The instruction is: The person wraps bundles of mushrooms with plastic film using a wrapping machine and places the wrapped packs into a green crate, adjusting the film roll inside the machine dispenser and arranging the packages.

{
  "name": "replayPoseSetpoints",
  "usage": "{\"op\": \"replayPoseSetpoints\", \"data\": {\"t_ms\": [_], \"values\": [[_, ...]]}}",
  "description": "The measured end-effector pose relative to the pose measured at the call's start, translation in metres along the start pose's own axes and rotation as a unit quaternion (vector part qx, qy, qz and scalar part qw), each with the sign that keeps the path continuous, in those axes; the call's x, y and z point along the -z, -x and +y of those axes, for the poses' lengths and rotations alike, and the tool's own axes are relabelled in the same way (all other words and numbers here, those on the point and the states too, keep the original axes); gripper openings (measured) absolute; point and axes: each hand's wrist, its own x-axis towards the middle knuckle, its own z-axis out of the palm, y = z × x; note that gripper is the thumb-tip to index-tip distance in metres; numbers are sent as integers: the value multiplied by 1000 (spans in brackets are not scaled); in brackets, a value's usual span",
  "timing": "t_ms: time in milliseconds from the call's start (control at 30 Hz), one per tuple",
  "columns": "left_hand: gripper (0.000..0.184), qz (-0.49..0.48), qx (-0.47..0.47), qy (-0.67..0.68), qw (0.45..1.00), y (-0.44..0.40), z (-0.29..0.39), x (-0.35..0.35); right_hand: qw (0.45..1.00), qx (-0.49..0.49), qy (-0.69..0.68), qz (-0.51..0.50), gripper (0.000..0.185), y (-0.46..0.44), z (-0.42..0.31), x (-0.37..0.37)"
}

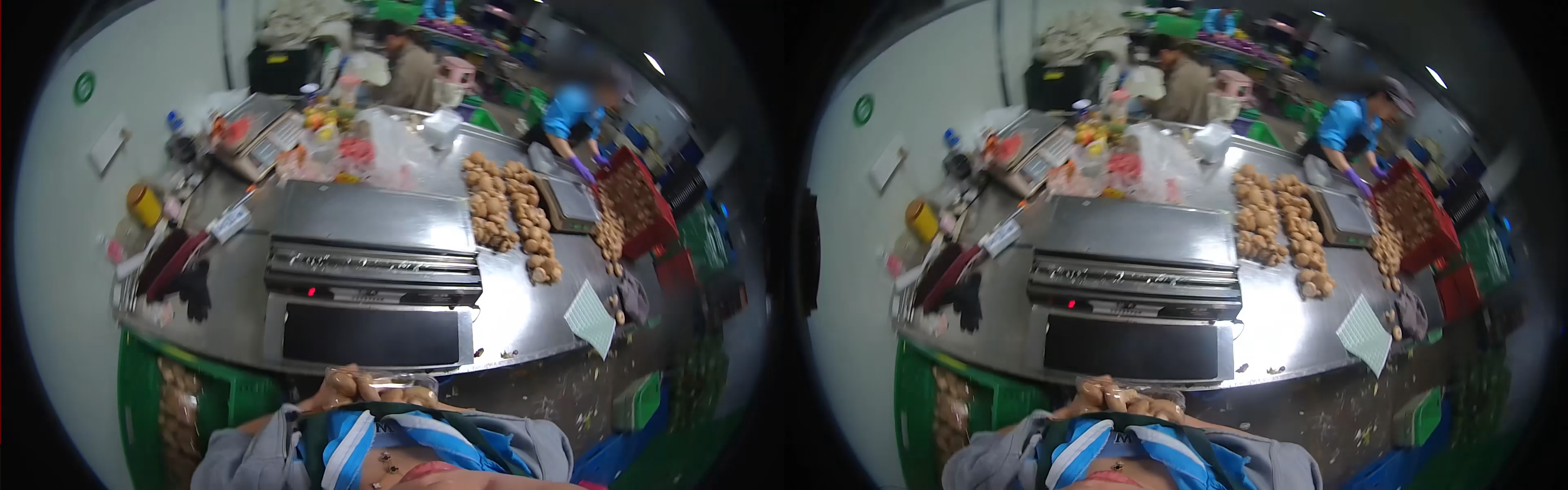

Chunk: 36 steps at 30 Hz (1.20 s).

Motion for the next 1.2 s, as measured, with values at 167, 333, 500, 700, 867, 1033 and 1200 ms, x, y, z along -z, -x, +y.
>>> {"op": "replayPoseSetpoints", "data": {"t_ms": [167,333,500,700,867,1033,1200], "values": [[49,-9,-24,52,998,6,-18,-51,993,1,-60,-100,57,39,-66,47],[56,39,-51,110,992,24,-39,-82,932,154,233,-233,74,72,-188,16],[73,226,-174,271,919,117,-19,-52,988,138,-6,-67,64,8,-163,-35],[56,455,-413,-49,788,225,76,-20,818,479,284,-144,81,3,-277,-215],[50,613,-363,-3,702,327,42,74,908,361,92,-190,64,-44,-259,-231],[57,752,-223,-95,612,301,-86,220,973,222,8,-58,51,-52,-216,-184],[75,834,-47,-57,547,275,-92,253,984,169,-20,57,50,-32,-181,-136]]}}
